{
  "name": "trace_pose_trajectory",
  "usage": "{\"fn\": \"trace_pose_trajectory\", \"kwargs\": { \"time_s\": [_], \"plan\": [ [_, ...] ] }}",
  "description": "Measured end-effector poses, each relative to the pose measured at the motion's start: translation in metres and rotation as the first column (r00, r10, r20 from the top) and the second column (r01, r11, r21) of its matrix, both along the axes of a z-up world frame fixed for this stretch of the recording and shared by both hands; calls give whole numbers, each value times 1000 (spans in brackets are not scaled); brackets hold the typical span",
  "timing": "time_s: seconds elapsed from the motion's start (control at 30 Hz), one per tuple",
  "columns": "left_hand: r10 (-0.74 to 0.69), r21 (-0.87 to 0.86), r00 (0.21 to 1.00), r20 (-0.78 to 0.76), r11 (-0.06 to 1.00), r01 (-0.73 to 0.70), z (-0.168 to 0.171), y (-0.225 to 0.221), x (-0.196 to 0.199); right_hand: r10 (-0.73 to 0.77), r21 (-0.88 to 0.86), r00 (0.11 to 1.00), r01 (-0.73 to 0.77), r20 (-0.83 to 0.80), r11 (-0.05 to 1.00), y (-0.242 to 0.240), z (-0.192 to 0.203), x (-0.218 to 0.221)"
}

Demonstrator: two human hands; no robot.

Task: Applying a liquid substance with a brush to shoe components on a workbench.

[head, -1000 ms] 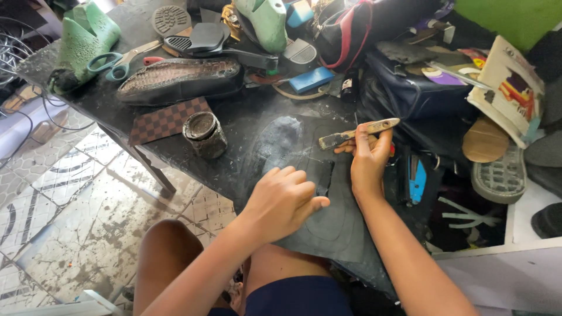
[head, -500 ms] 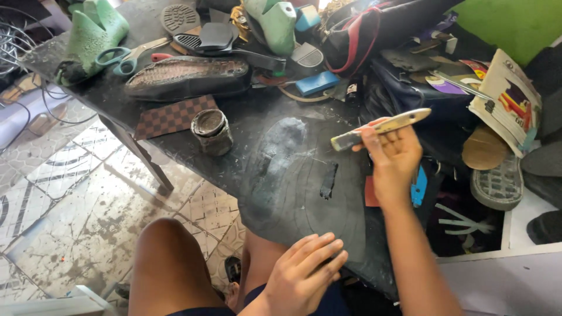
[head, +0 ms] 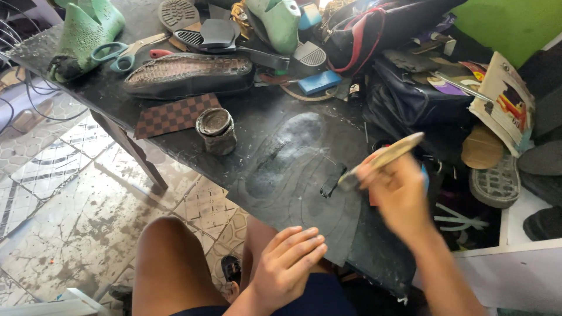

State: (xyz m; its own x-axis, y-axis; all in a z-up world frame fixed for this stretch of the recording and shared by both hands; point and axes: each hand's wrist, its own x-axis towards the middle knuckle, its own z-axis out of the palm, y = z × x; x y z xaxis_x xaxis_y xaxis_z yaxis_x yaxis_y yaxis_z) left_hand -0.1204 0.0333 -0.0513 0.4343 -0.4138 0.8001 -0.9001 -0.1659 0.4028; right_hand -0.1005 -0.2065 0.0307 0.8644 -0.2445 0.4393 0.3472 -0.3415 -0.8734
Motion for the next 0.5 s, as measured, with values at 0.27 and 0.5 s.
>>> {"fn": "trace_pose_trajectory", "kwargs": {
  "time_s": [0.27, 0.5],
  "plan": [
    [-20, -53, 998, -61, 998, 17, -10, -4, 4, 161, -534, 986, -115, 41, 838, 10, -25, 11],
    [28, -101, 998, -61, 994, -34, -6, -8, 2, -91, -572, 992, 124, 86, 810, -27, -36, 76]
  ]
}}
